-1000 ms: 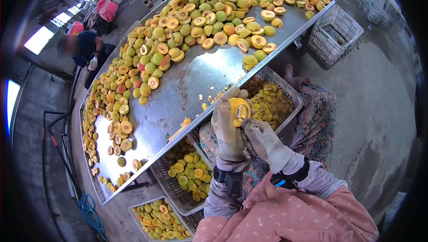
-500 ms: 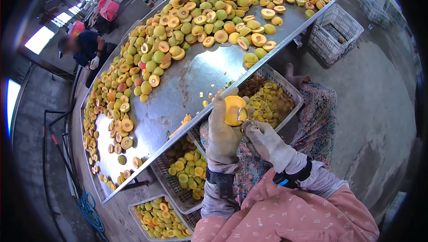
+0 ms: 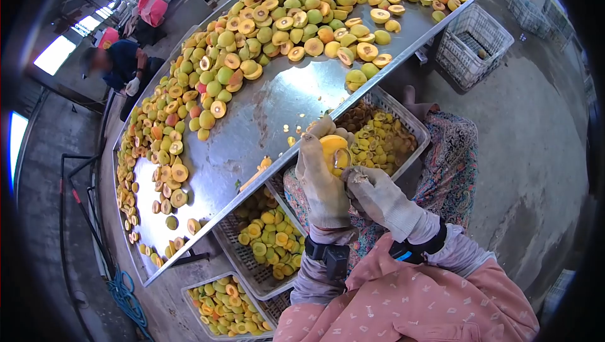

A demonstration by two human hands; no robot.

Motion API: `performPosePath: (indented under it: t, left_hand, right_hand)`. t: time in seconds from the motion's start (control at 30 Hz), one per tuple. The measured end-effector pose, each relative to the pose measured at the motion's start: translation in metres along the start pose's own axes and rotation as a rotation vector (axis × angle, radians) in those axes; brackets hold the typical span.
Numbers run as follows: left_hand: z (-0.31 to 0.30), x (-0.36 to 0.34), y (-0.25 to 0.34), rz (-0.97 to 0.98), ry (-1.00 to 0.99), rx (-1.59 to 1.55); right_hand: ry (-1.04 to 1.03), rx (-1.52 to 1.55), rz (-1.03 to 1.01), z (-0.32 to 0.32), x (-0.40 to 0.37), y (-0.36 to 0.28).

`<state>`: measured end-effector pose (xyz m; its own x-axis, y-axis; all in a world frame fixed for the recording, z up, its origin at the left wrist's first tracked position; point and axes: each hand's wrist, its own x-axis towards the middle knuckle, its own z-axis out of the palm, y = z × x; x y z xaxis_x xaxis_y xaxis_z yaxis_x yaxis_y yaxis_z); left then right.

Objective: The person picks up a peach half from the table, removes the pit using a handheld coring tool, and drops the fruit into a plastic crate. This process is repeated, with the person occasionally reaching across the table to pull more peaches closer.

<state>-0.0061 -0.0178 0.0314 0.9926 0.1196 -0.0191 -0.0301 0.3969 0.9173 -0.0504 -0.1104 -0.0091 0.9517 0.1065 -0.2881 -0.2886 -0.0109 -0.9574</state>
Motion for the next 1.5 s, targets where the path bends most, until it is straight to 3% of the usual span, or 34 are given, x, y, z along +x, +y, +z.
performPosePath:
  t: [0.17,0.4,0.57,0.6,0.67,0.73,0.77,0.83,0.87,0.93,1.0,1.07,1.1,1.17,1.2,1.27,1.3,1.33,1.43,1.47,1.5]
  left_hand:
    - [-0.006,-0.003,0.001,0.05,-0.024,-0.011]
    - [-0.002,-0.005,0.013,0.158,-0.075,0.087]
    - [-0.016,0.004,0.013,-0.093,-0.24,-0.04]
    - [-0.023,0.006,0.017,-0.097,-0.24,-0.039]
    - [-0.04,0.011,0.028,-0.281,-0.434,0.036]
    - [-0.039,0.012,0.027,-0.269,-0.391,0.081]
    - [-0.039,0.013,0.023,-0.296,-0.307,0.136]
    - [-0.024,0.01,0.019,-0.275,-0.08,0.223]
    - [-0.023,0.008,0.012,-0.274,-0.08,0.222]
    - [-0.025,0.005,-0.003,0.012,-0.022,0.297]
    - [-0.026,0.007,-0.003,0.032,-0.018,0.281]
    - [-0.037,0.015,0.004,-0.063,-0.267,0.226]
    - [-0.04,0.016,0.007,-0.063,-0.266,0.228]
    - [-0.041,0.018,0.009,-0.327,-0.285,0.14]
    - [-0.039,0.017,0.006,-0.328,-0.286,0.142]
    - [-0.037,0.015,-0.009,-0.149,-0.147,0.238]
    - [-0.039,0.015,-0.017,0.063,-0.178,0.331]
    - [-0.039,0.015,-0.017,0.064,-0.177,0.331]
    - [-0.036,0.014,-0.012,0.019,-0.291,0.314]
    - [-0.029,0.01,-0.007,-0.186,-0.216,0.167]
    - [-0.026,0.007,-0.005,-0.392,-0.136,0.018]
  right_hand:
    - [0.042,0.083,-0.035,0.012,-0.002,-0.001]
    - [-0.065,0.179,-0.104,0.013,-0.001,0.006]
    - [-0.11,0.069,-0.052,0.004,-0.006,-0.012]
    - [-0.129,0.036,0.039,-0.001,-0.005,-0.016]
    - [-0.152,0.006,0.126,0.0,-0.004,-0.018]
    - [-0.263,0.281,0.154,0.004,-0.007,-0.016]
    - [-0.265,0.281,0.157,0.0,-0.01,-0.022]
    - [-0.498,0.26,0.118,-0.012,-0.017,-0.043]
    - [-0.498,0.259,0.117,-0.012,-0.017,-0.042]
    - [-0.499,0.43,0.317,-0.013,-0.018,-0.04]
    - [-0.511,0.511,0.398,-0.014,-0.018,-0.042]
    - [-0.533,0.596,0.479,-0.01,-0.018,-0.043]
    - [-0.537,0.607,0.457,-0.008,-0.018,-0.041]
    - [-0.538,0.618,0.433,-0.008,-0.016,-0.04]
    - [-0.564,0.643,0.44,-0.01,-0.015,-0.038]
    - [-0.593,0.671,0.454,-0.013,-0.012,-0.03]
    - [-0.624,0.733,0.54,-0.014,-0.007,-0.022]
    - [-0.653,0.793,0.622,-0.015,-0.004,-0.021]
    - [-0.476,0.645,0.565,-0.008,-0.009,-0.032]
    - [-0.477,0.651,0.564,-0.004,-0.01,-0.029]
    - [-0.383,0.46,0.413,0.001,-0.011,-0.024]
